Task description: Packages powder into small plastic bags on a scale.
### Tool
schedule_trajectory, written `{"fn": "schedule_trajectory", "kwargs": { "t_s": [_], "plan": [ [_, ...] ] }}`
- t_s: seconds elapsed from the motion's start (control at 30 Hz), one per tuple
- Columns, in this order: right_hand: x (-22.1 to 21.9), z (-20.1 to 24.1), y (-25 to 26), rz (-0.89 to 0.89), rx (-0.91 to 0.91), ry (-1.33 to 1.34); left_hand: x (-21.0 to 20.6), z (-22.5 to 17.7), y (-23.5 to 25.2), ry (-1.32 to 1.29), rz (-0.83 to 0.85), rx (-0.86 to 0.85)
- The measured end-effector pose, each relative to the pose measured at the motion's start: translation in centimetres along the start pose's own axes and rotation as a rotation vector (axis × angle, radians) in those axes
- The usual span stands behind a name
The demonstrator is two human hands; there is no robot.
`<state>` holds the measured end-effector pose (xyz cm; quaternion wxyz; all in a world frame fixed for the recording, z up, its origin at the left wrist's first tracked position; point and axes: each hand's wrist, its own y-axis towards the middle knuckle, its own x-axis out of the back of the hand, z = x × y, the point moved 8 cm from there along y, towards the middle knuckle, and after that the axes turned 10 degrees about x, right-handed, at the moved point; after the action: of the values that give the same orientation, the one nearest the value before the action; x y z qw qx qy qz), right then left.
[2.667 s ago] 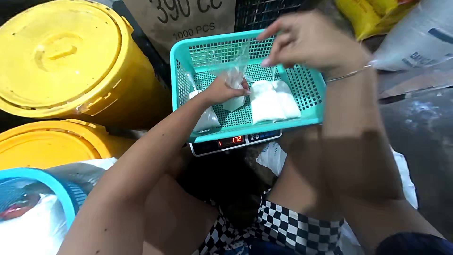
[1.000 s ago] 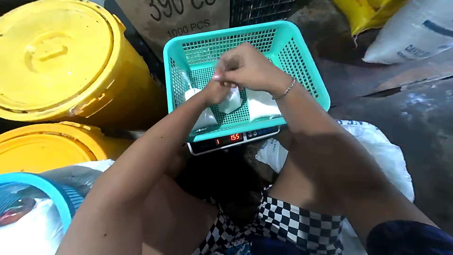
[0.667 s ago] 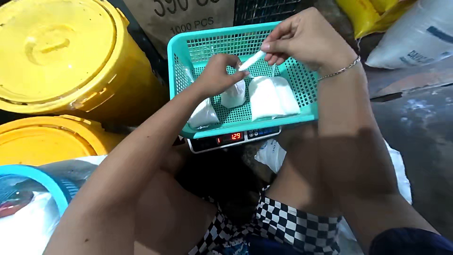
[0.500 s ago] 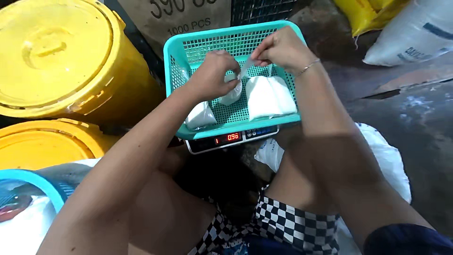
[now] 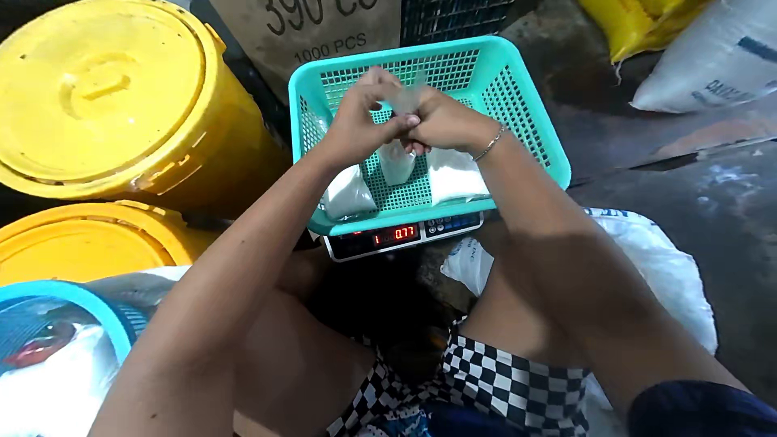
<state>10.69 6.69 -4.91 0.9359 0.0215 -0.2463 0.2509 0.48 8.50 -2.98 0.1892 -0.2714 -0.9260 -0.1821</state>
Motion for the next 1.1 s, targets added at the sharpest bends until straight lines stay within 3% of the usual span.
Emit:
{"fn": "schedule_trajectory", "kwargs": {
  "t_s": [0.1, 0.3, 0.4, 0.47, 0.57, 0.67, 0.73, 0.8, 0.9, 1.0, 1.1],
  "plan": [
    [0.3, 1.7, -0.9, -0.033, 0.061, 0.060, -1.2, 3.2, -0.2, -0.121, 0.136, 0.177],
    [1.1, 5.1, -1.9, -0.073, 0.221, 0.089, -5.1, 3.3, -1.1, -0.064, 0.350, 0.223],
    [3.8, 5.3, -2.5, -0.134, 0.318, 0.225, -5.6, 4.6, -0.6, 0.010, 0.374, 0.257],
    [4.5, 4.2, -2.7, -0.059, 0.267, 0.203, -5.3, 4.8, -0.6, 0.034, 0.357, 0.267],
    [1.9, 1.7, -1.8, 0.050, 0.105, 0.057, -4.9, 4.2, -0.9, 0.121, 0.323, 0.341],
    [-0.2, 3.4, -1.0, 0.031, 0.191, -0.015, -4.8, 3.3, -1.4, 0.165, 0.302, 0.325],
    [0.8, 4.8, -1.2, -0.025, 0.237, 0.021, -4.7, 3.3, -1.2, 0.107, 0.291, 0.326],
    [3.4, 4.9, -2.0, -0.126, 0.227, 0.028, -4.3, 3.9, -0.5, 0.082, 0.266, 0.268],
    [6.6, 2.3, -2.8, -0.261, 0.056, 0.028, -2.5, 2.3, -0.2, 0.189, 0.185, 0.162],
    [6.8, -1.1, -2.4, -0.250, -0.084, 0.033, -1.9, 0.2, -0.2, 0.399, 0.171, -0.004],
    [5.6, -2.7, -1.2, -0.198, -0.099, 0.106, -2.4, -1.4, -0.5, 0.575, 0.200, -0.151]
  ]
}}
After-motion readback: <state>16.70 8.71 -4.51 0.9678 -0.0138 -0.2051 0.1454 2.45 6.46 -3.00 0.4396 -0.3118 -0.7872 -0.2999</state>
